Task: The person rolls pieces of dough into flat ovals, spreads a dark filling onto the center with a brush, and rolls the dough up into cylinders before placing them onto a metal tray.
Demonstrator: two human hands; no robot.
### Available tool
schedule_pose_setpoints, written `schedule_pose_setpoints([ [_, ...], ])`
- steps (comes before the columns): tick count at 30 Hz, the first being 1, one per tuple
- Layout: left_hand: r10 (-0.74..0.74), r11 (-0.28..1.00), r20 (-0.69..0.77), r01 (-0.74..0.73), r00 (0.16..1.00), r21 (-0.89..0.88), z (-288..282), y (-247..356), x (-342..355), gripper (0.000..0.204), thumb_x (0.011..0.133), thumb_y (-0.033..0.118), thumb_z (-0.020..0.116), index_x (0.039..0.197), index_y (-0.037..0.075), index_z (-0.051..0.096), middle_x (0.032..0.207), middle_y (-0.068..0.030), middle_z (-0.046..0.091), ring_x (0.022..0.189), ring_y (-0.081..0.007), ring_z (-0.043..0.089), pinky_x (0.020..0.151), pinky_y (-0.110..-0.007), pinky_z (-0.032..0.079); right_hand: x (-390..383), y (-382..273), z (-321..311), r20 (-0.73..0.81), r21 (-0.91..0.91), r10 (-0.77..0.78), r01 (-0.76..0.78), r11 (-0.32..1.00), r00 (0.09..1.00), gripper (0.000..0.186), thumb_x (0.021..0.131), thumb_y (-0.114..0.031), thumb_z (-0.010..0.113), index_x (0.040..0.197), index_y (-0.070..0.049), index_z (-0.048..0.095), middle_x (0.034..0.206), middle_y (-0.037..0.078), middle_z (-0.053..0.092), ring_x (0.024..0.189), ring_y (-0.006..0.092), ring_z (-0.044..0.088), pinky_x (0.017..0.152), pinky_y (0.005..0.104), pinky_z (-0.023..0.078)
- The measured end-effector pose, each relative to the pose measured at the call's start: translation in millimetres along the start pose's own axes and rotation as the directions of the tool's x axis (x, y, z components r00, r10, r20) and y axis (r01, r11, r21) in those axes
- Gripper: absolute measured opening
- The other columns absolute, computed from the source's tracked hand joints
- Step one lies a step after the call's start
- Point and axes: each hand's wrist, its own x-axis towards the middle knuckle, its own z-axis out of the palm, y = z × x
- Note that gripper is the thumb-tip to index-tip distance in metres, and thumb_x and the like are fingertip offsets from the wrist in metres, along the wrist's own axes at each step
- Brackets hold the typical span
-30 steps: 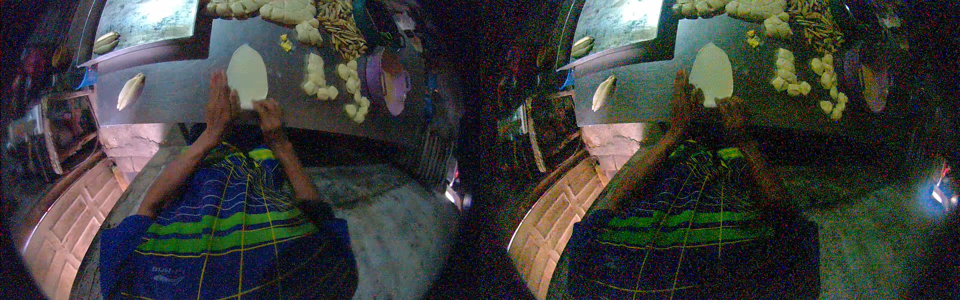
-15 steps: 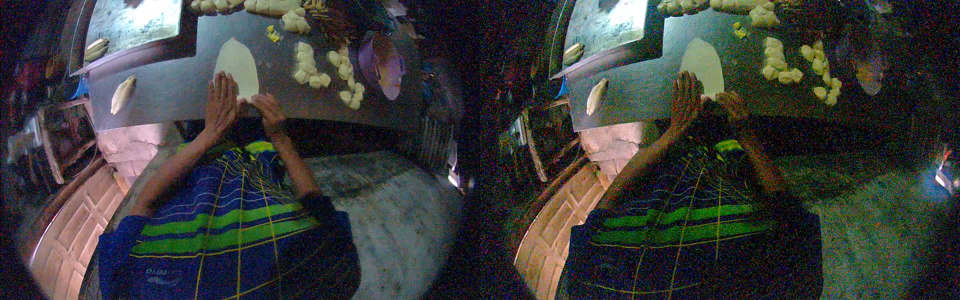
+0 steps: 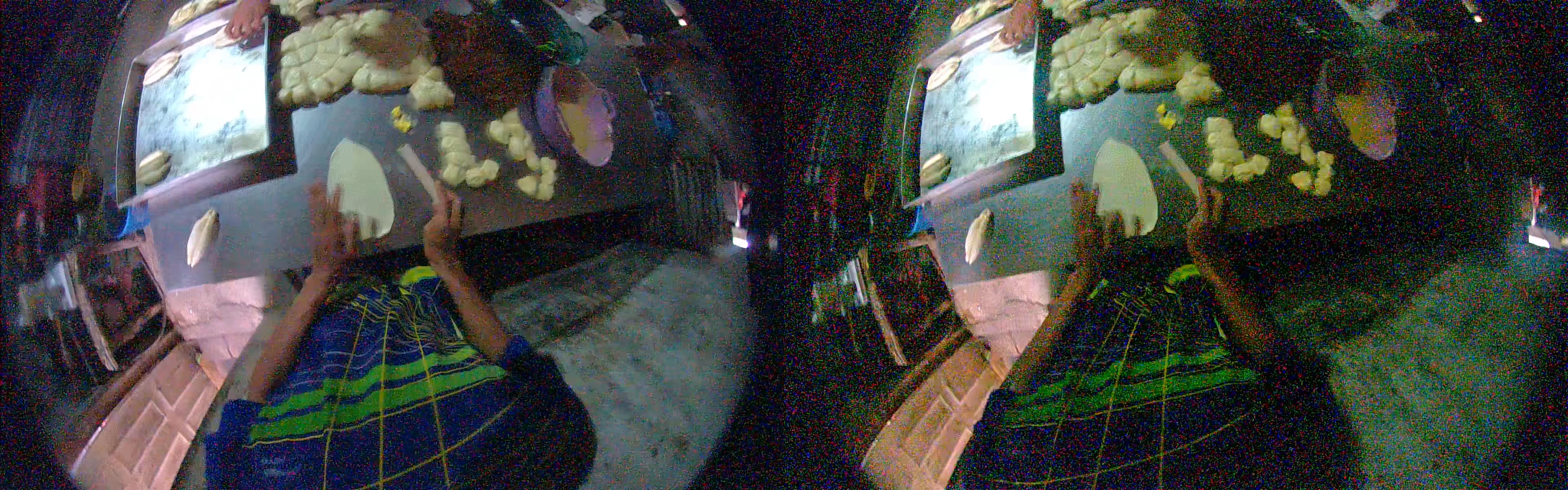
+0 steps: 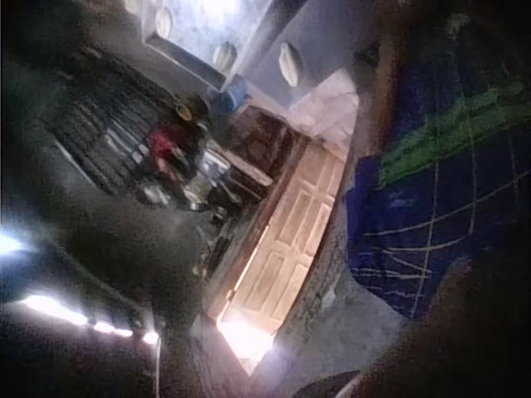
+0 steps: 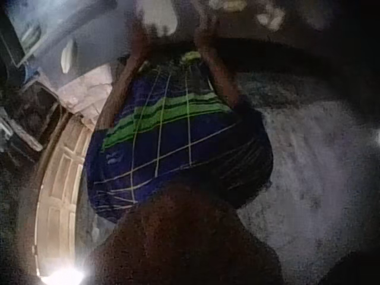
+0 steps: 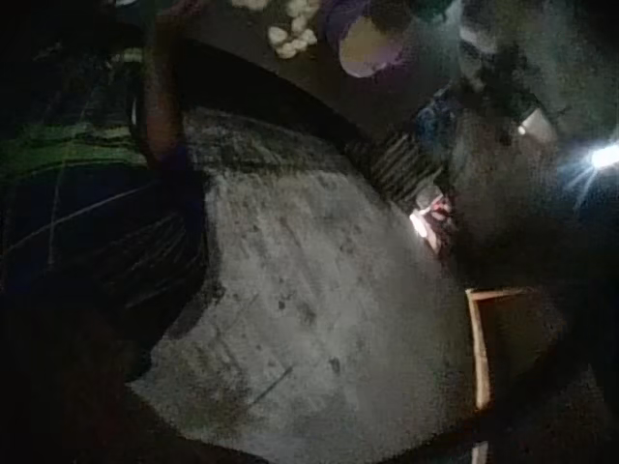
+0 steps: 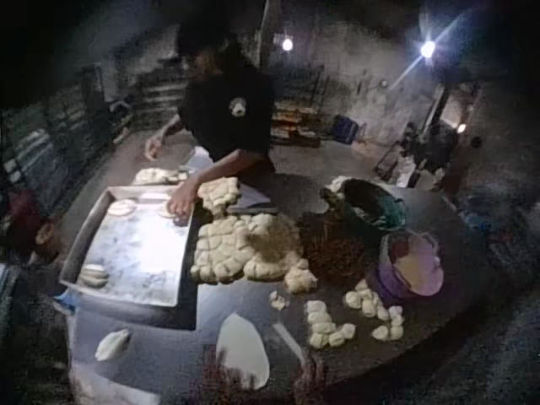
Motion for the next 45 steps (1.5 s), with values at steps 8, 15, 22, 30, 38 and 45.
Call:
schedule_pose_setpoints([
  [8,-0.005,0.934,-0.130,0.051,0.992,0.353,-21.2,-48.9,-10.3,0.048,0.098,0.022,0.057,0.139,-0.001,0.045,0.150,-0.0309,0.035,0.143,-0.0525,0.031,0.114,-0.060,0.033,11.4,-2.3,-5.5,-0.027,-0.082,0.147,-0.148,0.985,0.989,0.047,0.088,0.000,0.063,0.135,-0.001,0.056,0.127,0.020,0.055,0.117,0.0409,0.053,0.101,0.0505,0.045],
  [15,0.043,0.881,-0.176,0.046,0.984,0.472,-23.2,-65.4,-20.5,0.045,0.102,0.028,0.051,0.134,-0.003,0.048,0.145,-0.0301,0.040,0.139,-0.0551,0.036,0.111,-0.063,0.036,235.0,75.2,-56.0,-0.262,-0.120,0.059,-0.093,0.988,0.963,0.053,0.093,-0.018,0.065,0.143,-0.006,0.052,0.133,0.021,0.056,0.127,0.0392,0.050,0.110,0.0483,0.039],
  [22,0.179,0.845,-0.163,-0.067,0.970,0.530,-23.3,-56.5,-19.4,0.047,0.106,0.032,0.043,0.138,-0.003,0.047,0.156,-0.0330,0.028,0.142,-0.0543,0.031,0.114,-0.063,0.031,463.2,224.1,-88.9,0.115,-0.318,-0.041,0.076,0.945,0.993,0.033,0.094,-0.022,0.061,0.123,-0.006,0.064,0.118,0.022,0.063,0.112,0.0399,0.060,0.096,0.0513,0.048],
  [30,-0.227,0.806,-0.191,0.294,0.955,0.513,-10.9,-76.3,-45.7,0.047,0.107,0.032,0.042,0.135,-0.004,0.051,0.158,-0.0351,0.023,0.147,-0.0497,0.026,0.119,-0.059,0.025,559.4,322.6,-44.5,0.517,-0.542,-0.370,0.630,0.557,0.772,0.020,0.090,-0.014,0.053,0.092,-0.004,0.070,0.092,0.021,0.071,0.086,0.0360,0.072,0.072,0.0446,0.059],
  [38,-0.382,0.822,-0.233,0.444,0.895,0.357,-15.7,-50.3,-34.3,0.052,0.107,0.037,0.044,0.133,-0.006,0.053,0.156,-0.0349,0.029,0.146,-0.0499,0.027,0.119,-0.059,0.024,549.1,308.3,-69.1,0.574,-0.547,-0.116,0.485,0.682,0.811,0.018,0.084,-0.009,0.059,0.091,-0.003,0.074,0.088,0.016,0.073,0.080,0.0349,0.073,0.070,0.0479,0.060],
  [45,-0.268,0.826,-0.209,0.336,0.940,0.452,-13.5,-43.9,-23.0,0.048,0.108,0.034,0.042,0.132,-0.005,0.053,0.155,-0.0348,0.030,0.146,-0.0493,0.028,0.119,-0.059,0.025,384.7,286.6,-63.3,0.062,-0.795,-0.499,0.345,0.499,0.864,0.036,0.085,-0.009,0.056,0.119,-0.005,0.069,0.122,0.028,0.063,0.116,0.0437,0.060,0.098,0.0541,0.051],
])
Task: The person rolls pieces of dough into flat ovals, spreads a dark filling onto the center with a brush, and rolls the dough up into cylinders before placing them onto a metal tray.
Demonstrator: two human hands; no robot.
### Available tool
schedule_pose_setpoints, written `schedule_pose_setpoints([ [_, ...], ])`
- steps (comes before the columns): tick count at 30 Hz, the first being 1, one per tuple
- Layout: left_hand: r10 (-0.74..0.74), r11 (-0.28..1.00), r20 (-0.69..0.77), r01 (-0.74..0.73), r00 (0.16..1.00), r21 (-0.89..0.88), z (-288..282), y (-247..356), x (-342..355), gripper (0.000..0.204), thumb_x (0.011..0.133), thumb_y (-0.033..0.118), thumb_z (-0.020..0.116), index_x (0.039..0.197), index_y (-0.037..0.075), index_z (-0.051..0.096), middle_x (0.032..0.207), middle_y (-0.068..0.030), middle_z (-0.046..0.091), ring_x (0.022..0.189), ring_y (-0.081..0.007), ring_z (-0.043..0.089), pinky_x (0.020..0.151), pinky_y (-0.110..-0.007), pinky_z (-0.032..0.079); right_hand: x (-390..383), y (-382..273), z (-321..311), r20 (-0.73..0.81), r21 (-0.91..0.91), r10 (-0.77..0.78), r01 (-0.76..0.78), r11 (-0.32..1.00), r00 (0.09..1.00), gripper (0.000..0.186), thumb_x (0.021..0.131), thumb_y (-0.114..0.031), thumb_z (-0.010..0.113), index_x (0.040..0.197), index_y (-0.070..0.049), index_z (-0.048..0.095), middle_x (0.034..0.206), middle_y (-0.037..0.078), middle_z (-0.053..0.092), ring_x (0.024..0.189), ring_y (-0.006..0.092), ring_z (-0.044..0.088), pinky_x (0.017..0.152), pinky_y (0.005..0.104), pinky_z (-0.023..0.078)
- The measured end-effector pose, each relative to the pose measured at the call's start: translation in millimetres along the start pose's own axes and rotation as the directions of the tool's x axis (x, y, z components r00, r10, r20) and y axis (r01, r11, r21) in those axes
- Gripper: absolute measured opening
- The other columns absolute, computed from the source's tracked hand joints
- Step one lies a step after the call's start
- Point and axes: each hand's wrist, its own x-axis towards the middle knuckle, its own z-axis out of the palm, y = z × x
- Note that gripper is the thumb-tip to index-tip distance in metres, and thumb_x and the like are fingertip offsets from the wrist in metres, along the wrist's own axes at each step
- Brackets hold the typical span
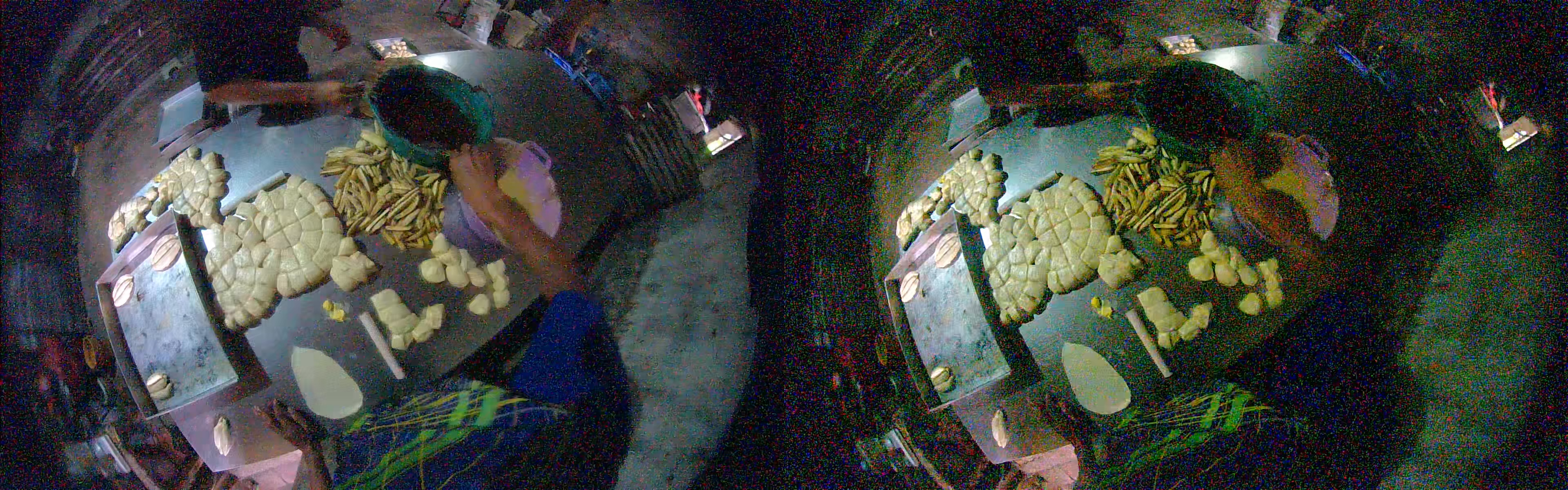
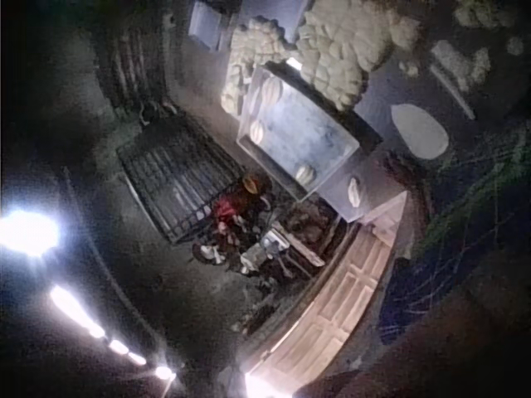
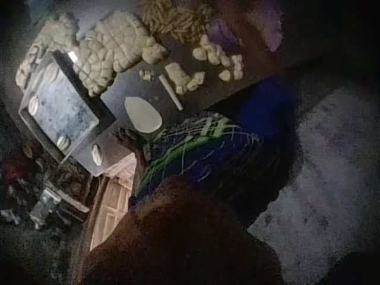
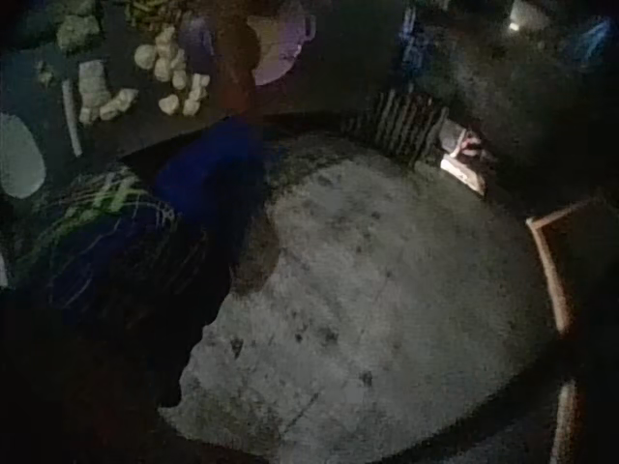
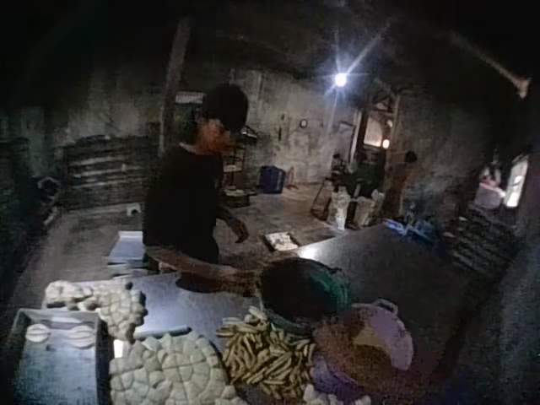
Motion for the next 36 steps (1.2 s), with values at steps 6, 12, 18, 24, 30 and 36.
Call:
schedule_pose_setpoints([
  [6,0.037,0.999,-0.073,-0.038,0.997,-0.017,-0.8,-9.8,-2.3,0.042,0.108,0.029,0.043,0.132,-0.004,0.052,0.156,-0.0340,0.030,0.146,-0.0495,0.029,0.119,-0.059,0.026,32.5,-47.1,-105.7,0.439,0.440,0.395,-0.576,0.689,0.807,0.041,0.081,0.000,0.060,0.121,0.006,0.062,0.125,0.034,0.055,0.121,0.0480,0.052,0.102,0.0515,0.047],
  [12,0.104,0.992,-0.068,-0.098,0.992,0.079,5.0,-27.5,-3.4,0.039,0.106,0.026,0.046,0.131,-0.004,0.052,0.156,-0.0345,0.029,0.145,-0.0498,0.030,0.117,-0.058,0.030,4.2,-99.5,-78.8,0.204,0.362,0.624,-0.651,0.667,0.754,0.049,0.078,0.004,0.067,0.126,0.010,0.059,0.107,0.029,0.059,0.106,0.0454,0.056,0.090,0.0500,0.047],
  [18,0.018,0.993,-0.112,-0.031,0.994,-0.116,22.0,-27.4,-10.1,0.035,0.104,0.022,0.049,0.128,-0.003,0.054,0.155,-0.0335,0.031,0.145,-0.0482,0.030,0.118,-0.056,0.029,-16.7,-125.1,-94.1,0.277,0.401,0.748,-0.780,0.480,0.603,0.059,0.074,0.007,0.068,0.132,0.006,0.058,0.122,0.027,0.060,0.117,0.0445,0.054,0.101,0.0476,0.045],
  [24,-0.031,0.991,-0.015,0.029,0.999,-0.133,-14.4,1.4,2.5,0.038,0.102,0.018,0.049,0.133,-0.004,0.051,0.153,-0.0348,0.032,0.144,-0.0483,0.031,0.118,-0.056,0.027,-37.8,-175.4,-190.0,0.252,0.607,0.702,-0.673,0.421,0.666,0.055,0.082,0.008,0.060,0.136,-0.003,0.061,0.118,0.019,0.061,0.111,0.0370,0.059,0.092,0.0476,0.049],
  [30,-0.051,0.974,0.029,0.056,0.998,-0.218,9.4,-39.0,-15.3,0.037,0.099,0.016,0.056,0.131,-0.002,0.056,0.150,-0.0333,0.038,0.142,-0.0496,0.033,0.118,-0.055,0.029,-95.5,-236.1,-308.0,0.344,0.745,0.416,-0.514,0.425,0.842,0.038,0.092,-0.005,0.063,0.131,-0.004,0.065,0.111,0.016,0.066,0.103,0.0327,0.062,0.091,0.0434,0.050],
  [36,-0.009,0.949,-0.129,-0.032,0.992,-0.313,-26.6,-7.9,18.0,0.032,0.098,0.014,0.058,0.127,0.000,0.060,0.154,-0.0292,0.036,0.144,-0.0457,0.033,0.119,-0.052,0.029,-188.1,-288.4,-352.3,0.481,0.822,0.103,-0.489,0.294,0.871,0.037,0.090,-0.002,0.066,0.127,-0.007,0.068,0.110,0.015,0.069,0.101,0.0314,0.065,0.091,0.0403,0.052],
])
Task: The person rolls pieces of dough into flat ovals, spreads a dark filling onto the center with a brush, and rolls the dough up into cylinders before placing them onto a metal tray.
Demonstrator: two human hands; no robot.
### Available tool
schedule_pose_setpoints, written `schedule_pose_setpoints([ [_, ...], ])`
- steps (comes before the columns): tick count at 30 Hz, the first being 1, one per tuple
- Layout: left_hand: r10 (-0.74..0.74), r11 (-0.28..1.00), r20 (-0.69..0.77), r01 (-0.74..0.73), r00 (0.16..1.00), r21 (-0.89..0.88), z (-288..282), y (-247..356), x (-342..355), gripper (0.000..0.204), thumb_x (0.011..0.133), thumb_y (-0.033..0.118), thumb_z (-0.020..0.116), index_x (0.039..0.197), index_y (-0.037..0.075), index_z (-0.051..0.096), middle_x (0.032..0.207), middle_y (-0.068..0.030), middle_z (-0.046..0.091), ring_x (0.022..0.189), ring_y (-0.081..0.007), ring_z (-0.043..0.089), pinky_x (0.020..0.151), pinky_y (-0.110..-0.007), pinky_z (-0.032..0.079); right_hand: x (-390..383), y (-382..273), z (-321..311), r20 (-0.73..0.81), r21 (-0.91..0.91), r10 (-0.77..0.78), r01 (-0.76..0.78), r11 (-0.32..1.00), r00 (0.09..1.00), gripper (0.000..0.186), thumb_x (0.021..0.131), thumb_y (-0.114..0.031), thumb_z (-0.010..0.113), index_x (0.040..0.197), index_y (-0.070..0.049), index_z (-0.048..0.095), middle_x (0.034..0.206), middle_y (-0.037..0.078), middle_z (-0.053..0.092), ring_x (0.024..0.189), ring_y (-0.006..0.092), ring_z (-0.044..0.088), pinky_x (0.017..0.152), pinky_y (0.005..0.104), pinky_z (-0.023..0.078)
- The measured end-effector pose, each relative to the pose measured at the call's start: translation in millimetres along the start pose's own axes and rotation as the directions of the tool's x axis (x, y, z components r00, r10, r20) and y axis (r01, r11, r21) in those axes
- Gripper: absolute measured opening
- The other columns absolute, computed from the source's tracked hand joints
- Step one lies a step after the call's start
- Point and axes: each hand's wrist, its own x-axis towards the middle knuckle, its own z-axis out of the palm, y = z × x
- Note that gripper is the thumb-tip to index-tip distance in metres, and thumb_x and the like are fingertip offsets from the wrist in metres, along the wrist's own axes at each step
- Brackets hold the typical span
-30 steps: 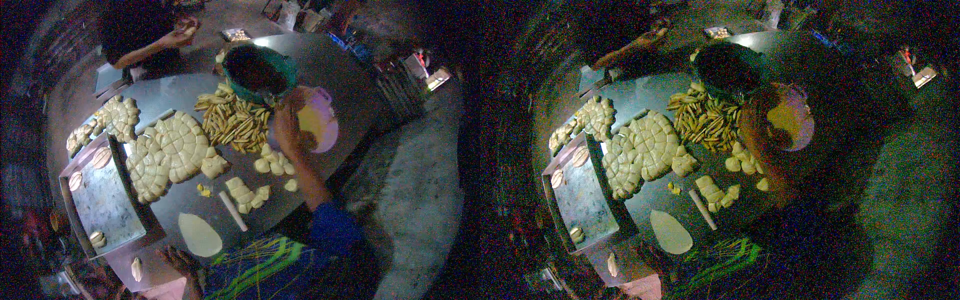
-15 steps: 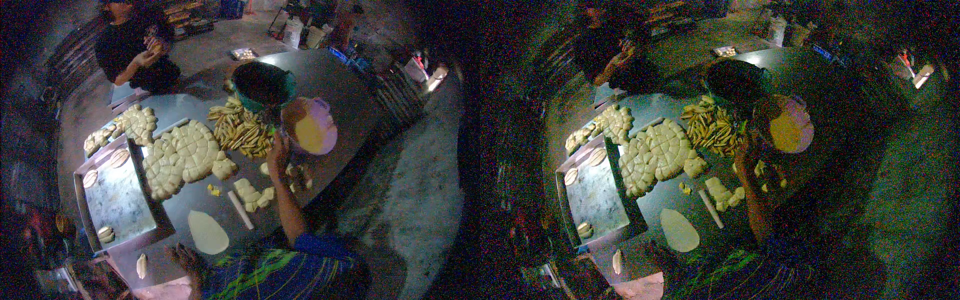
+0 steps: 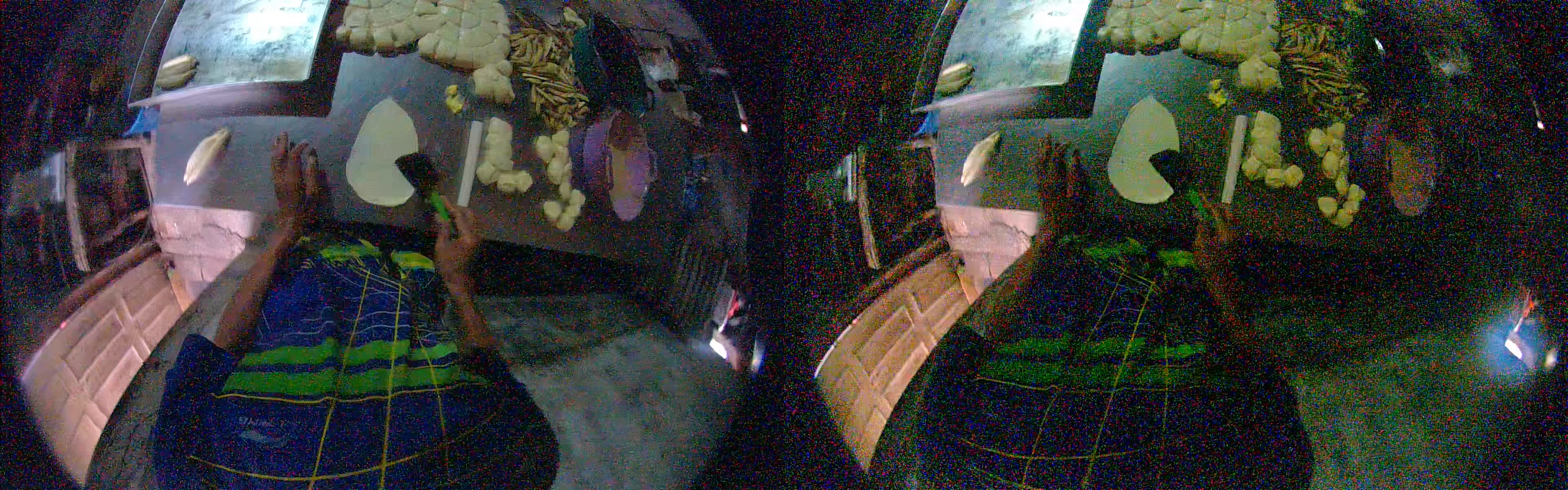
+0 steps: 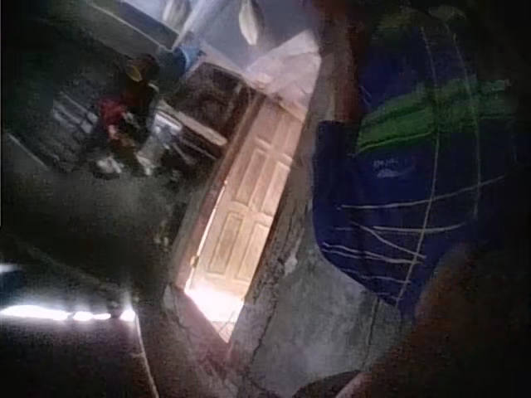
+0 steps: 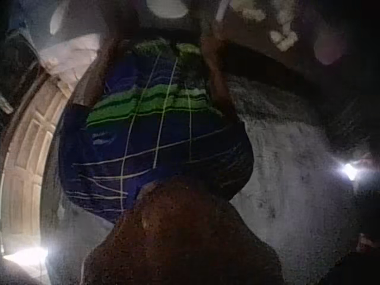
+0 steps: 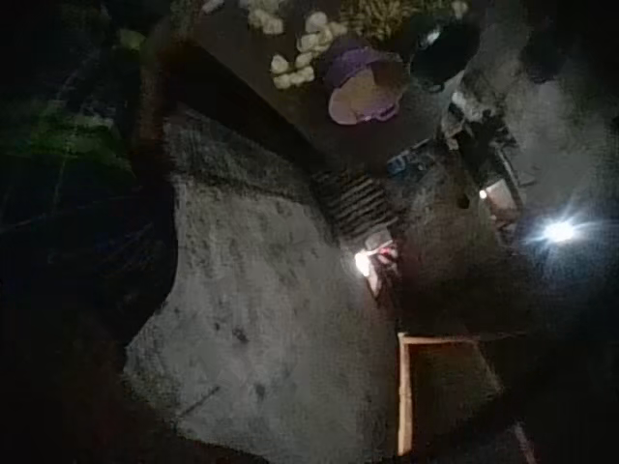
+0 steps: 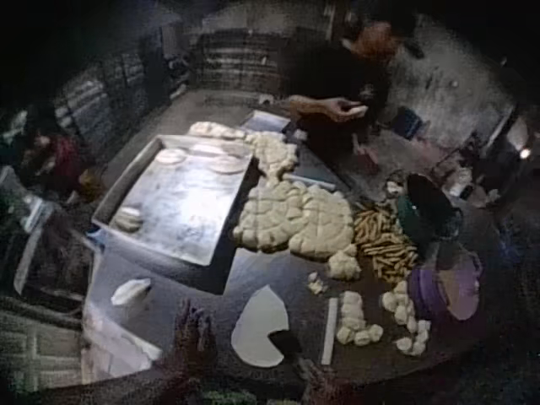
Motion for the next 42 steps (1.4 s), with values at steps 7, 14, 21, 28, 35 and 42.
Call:
schedule_pose_setpoints([
  [7,0.038,0.998,0.064,-0.042,0.997,0.048,9.6,12.0,17.4,0.028,0.096,0.012,0.061,0.122,0.000,0.061,0.152,-0.0274,0.039,0.143,-0.0453,0.035,0.118,-0.051,0.032,1.9,6.7,6.5,0.051,0.038,-0.146,0.144,0.989,0.988,0.047,0.088,0.009,0.060,0.130,-0.012,0.067,0.113,0.013,0.070,0.102,0.0308,0.068,0.089,0.0389,0.054],
  [14,0.044,0.999,0.043,-0.045,0.998,0.018,16.9,9.4,13.1,0.028,0.095,0.011,0.059,0.121,0.000,0.059,0.152,-0.0286,0.037,0.143,-0.0474,0.034,0.119,-0.054,0.029,2.4,23.9,8.8,0.261,-0.320,-0.409,0.478,0.818,0.874,0.063,0.087,0.010,0.054,0.144,-0.019,0.058,0.130,0.017,0.061,0.113,0.0342,0.060,0.094,0.0433,0.051],
  [21,0.006,1.000,0.069,-0.005,0.998,-0.015,16.4,4.3,11.3,0.030,0.092,0.008,0.061,0.121,0.000,0.060,0.152,-0.0286,0.039,0.143,-0.0469,0.035,0.119,-0.053,0.030,-0.5,36.9,-9.1,0.342,-0.385,-0.411,0.525,0.759,0.845,0.063,0.086,0.004,0.062,0.145,-0.019,0.057,0.120,0.015,0.062,0.108,0.0329,0.060,0.091,0.0451,0.050],
  [28,0.061,0.997,0.056,-0.063,0.997,0.038,32.5,-13.6,4.5,0.029,0.091,0.007,0.063,0.119,0.001,0.062,0.153,-0.0277,0.038,0.143,-0.0460,0.034,0.119,-0.052,0.031,8.8,48.4,-55.8,0.353,-0.502,-0.460,0.580,0.642,0.815,0.056,0.085,0.001,0.065,0.137,-0.020,0.064,0.118,0.012,0.065,0.105,0.0326,0.062,0.089,0.0449,0.051],
  [35,0.047,0.998,0.036,-0.049,0.998,0.037,25.9,1.3,8.1,0.030,0.089,0.003,0.064,0.120,0.003,0.062,0.154,-0.0276,0.036,0.143,-0.0465,0.034,0.118,-0.051,0.034,16.5,27.4,-87.1,0.232,-0.248,-0.250,0.305,0.919,0.940,0.038,0.089,-0.009,0.070,0.127,-0.012,0.070,0.114,0.013,0.068,0.101,0.0274,0.065,0.092,0.0410,0.052],
  [42,0.054,0.999,0.027,-0.054,0.998,0.004,21.7,0.8,9.6,0.033,0.089,0.001,0.064,0.122,0.003,0.060,0.152,-0.0292,0.037,0.142,-0.0472,0.036,0.117,-0.051,0.035,13.3,4.7,-27.8,0.392,0.124,0.411,-0.490,0.863,0.823,0.019,0.095,-0.015,0.070,0.108,-0.002,0.073,0.087,0.007,0.076,0.079,0.0138,0.069,0.074,0.0314,0.054],
])
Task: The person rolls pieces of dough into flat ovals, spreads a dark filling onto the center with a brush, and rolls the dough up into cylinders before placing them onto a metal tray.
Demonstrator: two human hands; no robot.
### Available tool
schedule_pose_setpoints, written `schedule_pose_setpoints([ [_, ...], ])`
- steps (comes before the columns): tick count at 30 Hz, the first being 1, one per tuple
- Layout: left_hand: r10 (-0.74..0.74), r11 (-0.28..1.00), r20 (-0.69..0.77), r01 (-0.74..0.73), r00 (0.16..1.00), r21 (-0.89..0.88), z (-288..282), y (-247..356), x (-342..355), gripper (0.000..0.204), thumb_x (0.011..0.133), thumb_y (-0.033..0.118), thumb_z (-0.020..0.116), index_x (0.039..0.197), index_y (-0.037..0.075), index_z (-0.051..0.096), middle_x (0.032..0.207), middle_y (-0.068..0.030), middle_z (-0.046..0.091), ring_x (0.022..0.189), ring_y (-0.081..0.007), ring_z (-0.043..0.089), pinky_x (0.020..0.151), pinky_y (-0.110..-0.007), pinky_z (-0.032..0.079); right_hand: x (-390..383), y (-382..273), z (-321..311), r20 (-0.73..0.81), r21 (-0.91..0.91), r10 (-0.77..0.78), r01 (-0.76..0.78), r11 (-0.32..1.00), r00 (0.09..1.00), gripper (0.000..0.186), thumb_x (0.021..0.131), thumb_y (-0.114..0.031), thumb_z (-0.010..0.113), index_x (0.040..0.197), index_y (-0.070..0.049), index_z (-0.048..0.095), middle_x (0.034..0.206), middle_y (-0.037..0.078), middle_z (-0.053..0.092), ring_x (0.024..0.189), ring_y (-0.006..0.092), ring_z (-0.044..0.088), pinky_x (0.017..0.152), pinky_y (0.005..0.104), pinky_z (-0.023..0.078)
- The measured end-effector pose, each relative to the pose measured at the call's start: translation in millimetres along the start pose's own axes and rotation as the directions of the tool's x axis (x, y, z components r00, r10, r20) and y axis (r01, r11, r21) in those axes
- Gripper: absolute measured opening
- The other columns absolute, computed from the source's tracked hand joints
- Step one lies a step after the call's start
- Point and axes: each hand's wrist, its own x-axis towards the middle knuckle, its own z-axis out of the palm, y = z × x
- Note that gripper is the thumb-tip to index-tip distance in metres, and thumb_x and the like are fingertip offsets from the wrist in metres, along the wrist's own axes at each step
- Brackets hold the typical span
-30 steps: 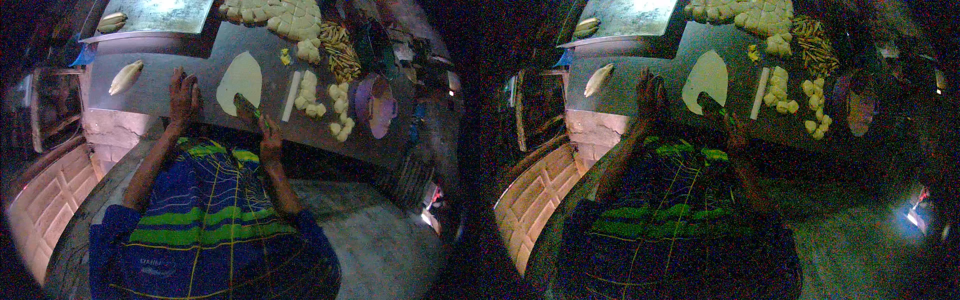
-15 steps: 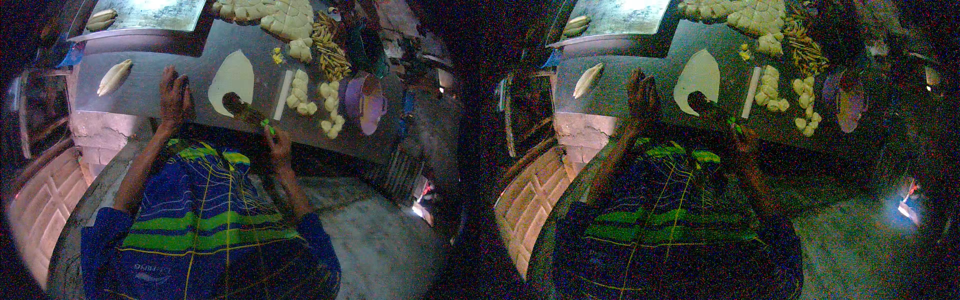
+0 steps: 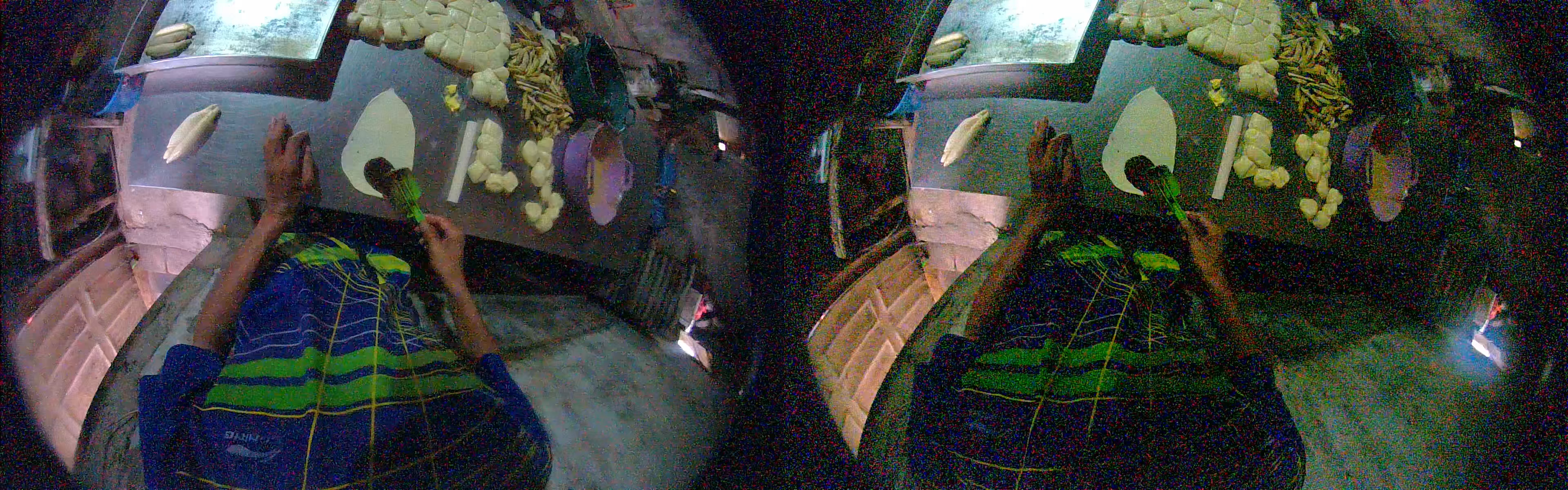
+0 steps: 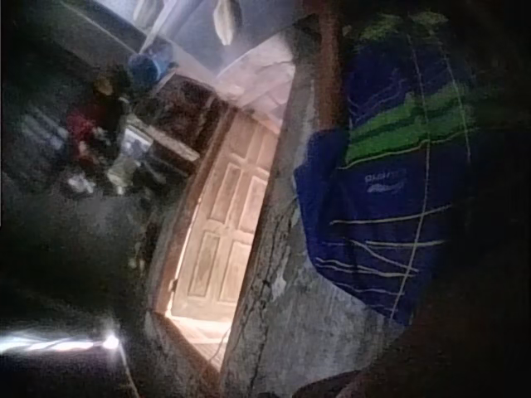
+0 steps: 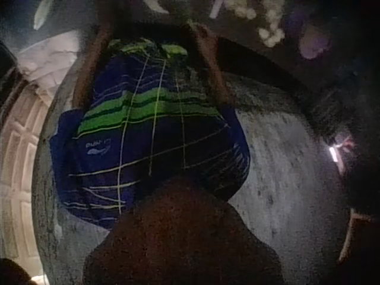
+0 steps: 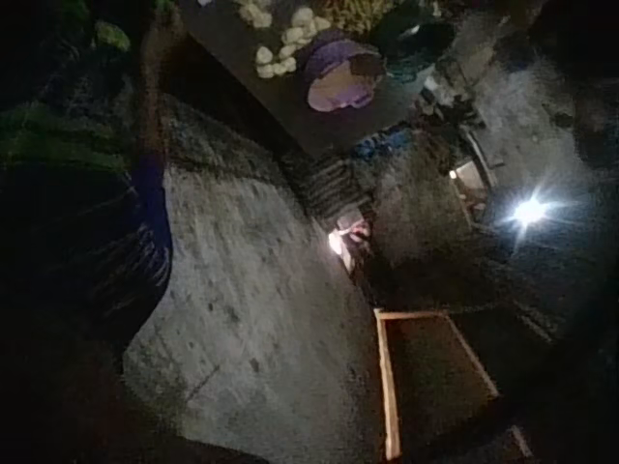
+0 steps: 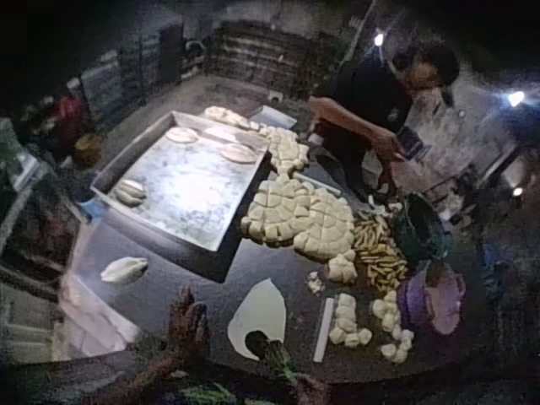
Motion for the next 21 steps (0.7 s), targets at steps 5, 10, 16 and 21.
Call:
schedule_pose_setpoints([
  [5,0.018,0.999,0.041,-0.020,0.999,0.043,-1.5,-3.3,1.0,0.034,0.089,0.002,0.063,0.123,0.003,0.060,0.150,-0.0298,0.041,0.139,-0.0483,0.039,0.117,-0.052,0.035,-1.2,43.0,9.2,0.019,0.055,-0.033,0.032,0.998,0.999,0.018,0.093,-0.017,0.073,0.101,-0.001,0.075,0.083,0.005,0.074,0.067,0.0111,0.064,0.064,0.0296,0.054],
  [10,-0.053,0.994,0.054,0.047,0.997,0.097,-8.6,-11.9,-7.2,0.033,0.092,0.005,0.060,0.125,0.002,0.061,0.149,-0.0301,0.043,0.137,-0.0476,0.043,0.114,-0.053,0.036,-10.1,11.3,-38.7,0.082,-0.267,0.160,-0.133,0.954,0.984,0.020,0.093,-0.019,0.073,0.105,-0.003,0.075,0.088,0.005,0.074,0.067,0.0097,0.062,0.060,0.0278,0.053],
  [16,0.070,0.994,-0.023,-0.068,0.997,0.084,-2.7,-56.1,-23.8,0.028,0.093,0.006,0.060,0.120,-0.002,0.063,0.152,-0.0292,0.041,0.139,-0.0462,0.042,0.116,-0.051,0.036,44.2,-89.8,-169.0,-0.269,-0.597,-0.319,0.103,0.796,0.909,0.035,0.095,-0.009,0.067,0.129,-0.002,0.066,0.115,0.010,0.071,0.102,0.0194,0.065,0.092,0.0323,0.053],
  [21,-0.088,0.989,0.069,0.079,0.994,0.122,-32.5,-4.7,-4.6,0.030,0.094,0.006,0.058,0.123,-0.002,0.061,0.152,-0.0297,0.040,0.139,-0.0464,0.042,0.116,-0.052,0.037,123.5,-152.1,-347.3,-0.439,-0.560,-0.594,0.311,0.768,0.675,0.029,0.092,-0.008,0.067,0.121,-0.004,0.071,0.110,0.011,0.073,0.091,0.0188,0.068,0.084,0.0325,0.054],
])
